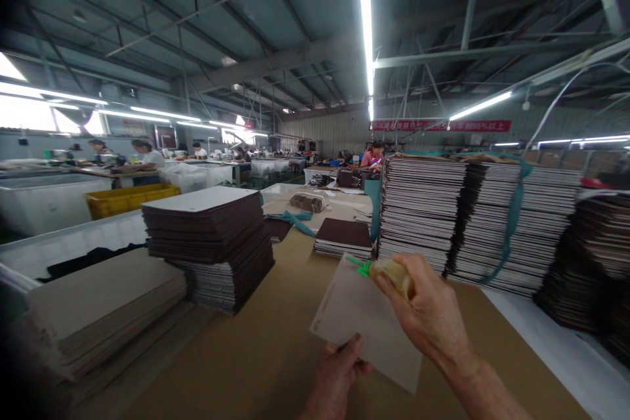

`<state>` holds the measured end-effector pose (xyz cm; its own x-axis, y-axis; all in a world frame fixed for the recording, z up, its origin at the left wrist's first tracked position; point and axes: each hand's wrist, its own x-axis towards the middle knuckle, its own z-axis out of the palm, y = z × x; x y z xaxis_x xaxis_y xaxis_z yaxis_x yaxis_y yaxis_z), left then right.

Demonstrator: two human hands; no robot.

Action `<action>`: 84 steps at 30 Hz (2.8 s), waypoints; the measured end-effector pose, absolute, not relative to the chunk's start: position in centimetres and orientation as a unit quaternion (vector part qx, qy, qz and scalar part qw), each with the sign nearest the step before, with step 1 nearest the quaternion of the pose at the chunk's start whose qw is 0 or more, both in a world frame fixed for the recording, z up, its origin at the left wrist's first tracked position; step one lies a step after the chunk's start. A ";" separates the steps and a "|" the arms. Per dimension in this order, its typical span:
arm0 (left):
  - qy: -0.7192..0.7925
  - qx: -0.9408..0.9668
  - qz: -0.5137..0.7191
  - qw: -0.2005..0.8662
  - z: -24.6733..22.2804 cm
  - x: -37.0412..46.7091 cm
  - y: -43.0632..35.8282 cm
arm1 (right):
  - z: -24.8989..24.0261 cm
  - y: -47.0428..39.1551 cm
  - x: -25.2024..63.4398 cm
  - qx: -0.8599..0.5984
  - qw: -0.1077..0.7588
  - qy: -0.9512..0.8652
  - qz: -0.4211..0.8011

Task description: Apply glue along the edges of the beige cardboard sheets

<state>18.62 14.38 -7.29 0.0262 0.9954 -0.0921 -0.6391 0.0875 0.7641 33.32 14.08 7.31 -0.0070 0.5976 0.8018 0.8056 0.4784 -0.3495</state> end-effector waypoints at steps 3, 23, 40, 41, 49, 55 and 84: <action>0.332 0.264 0.621 0.659 -7.2 18.6 14.4 | 7.1 14.1 33.7 -0.509 0.477 -0.706 -0.123; 0.363 0.285 0.605 0.649 -7.2 18.4 14.3 | 8.1 12.6 34.5 -0.520 0.425 -0.724 -0.159; 0.363 0.285 0.603 0.651 -6.2 18.1 13.8 | 7.9 11.0 36.6 -0.587 0.379 -0.700 -0.150; 0.358 0.289 0.603 0.651 -6.1 18.0 13.7 | 7.9 10.9 36.8 -0.589 0.378 -0.699 -0.149; 0.357 0.292 0.600 0.654 -5.9 18.0 13.8 | 7.6 10.6 37.8 -0.612 0.375 -0.681 -0.145; 0.359 0.290 0.596 0.657 -5.5 18.0 13.8 | 7.6 10.2 37.7 -0.612 0.392 -0.672 -0.140; 0.371 0.292 0.590 0.656 -5.7 17.8 13.8 | 6.0 9.3 40.6 -0.628 0.405 -0.655 -0.113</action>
<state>17.84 13.84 -5.68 0.0299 0.9893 -0.1425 -0.5568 0.1349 0.8196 40.59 9.31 6.02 0.1154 0.7314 0.6721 0.9142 0.1863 -0.3598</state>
